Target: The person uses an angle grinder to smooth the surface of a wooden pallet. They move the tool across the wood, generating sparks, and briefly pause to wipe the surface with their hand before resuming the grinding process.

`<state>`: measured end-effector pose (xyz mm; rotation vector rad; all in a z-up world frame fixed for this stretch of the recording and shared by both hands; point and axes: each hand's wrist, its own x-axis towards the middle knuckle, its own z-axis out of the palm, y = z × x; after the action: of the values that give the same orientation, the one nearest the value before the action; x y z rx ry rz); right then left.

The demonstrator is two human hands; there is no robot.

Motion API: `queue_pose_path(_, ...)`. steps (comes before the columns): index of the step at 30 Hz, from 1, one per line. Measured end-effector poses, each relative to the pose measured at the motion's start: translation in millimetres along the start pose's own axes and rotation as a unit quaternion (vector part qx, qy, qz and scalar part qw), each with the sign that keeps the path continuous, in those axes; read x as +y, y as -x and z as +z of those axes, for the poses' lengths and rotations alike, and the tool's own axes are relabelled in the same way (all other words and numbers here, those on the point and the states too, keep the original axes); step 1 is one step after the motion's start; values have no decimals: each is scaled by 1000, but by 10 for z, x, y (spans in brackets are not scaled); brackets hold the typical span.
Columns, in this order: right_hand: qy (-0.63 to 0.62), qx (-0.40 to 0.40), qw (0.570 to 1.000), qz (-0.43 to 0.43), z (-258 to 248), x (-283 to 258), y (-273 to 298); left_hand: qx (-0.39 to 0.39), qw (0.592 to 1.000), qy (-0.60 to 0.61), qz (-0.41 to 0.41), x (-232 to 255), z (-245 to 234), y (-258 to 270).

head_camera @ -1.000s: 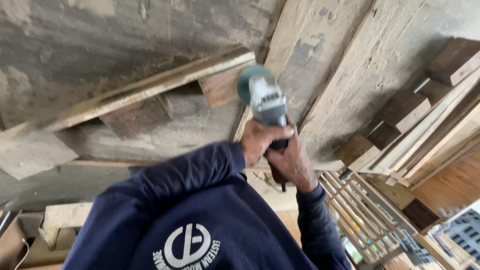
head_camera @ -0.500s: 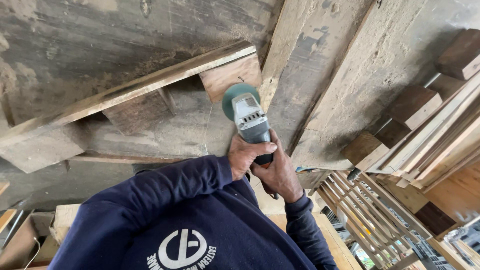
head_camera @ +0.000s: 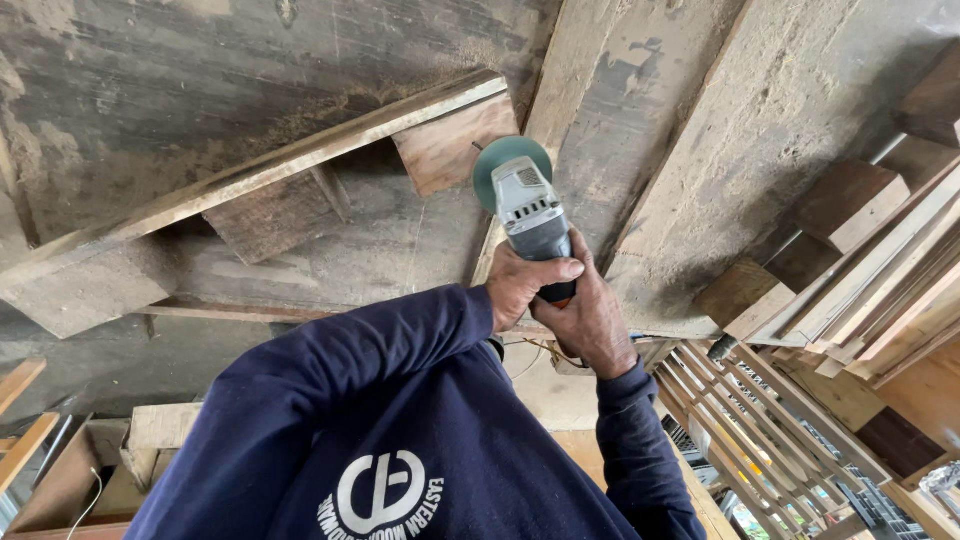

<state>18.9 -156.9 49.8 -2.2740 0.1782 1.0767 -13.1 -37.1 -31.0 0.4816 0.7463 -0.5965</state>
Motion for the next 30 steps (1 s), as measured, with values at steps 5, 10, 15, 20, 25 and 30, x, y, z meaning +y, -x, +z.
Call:
queue_pose_path(5,16,-7,998,57,-71,95,-42,-20,1000,16,1,-12,90,-103)
queue_pose_path(10,-6,15,999,36,-59,70,-46,-13,1000,-7,-12,38,145,-111)
queue_pose_path(15,-27,30,998,55,-88,-140,-18,-28,999,-22,-26,121,188,-134)
queue_pose_path(20,49,-22,998,40,-27,-440,-26,-18,1000,-24,-7,300,4,87)
queue_pose_path(25,79,-17,996,-38,-1,-604,-86,-36,997,-17,71,393,-121,170)
queue_pose_path(30,60,49,997,11,-94,-621,-183,-68,997,-28,3,418,21,-206)
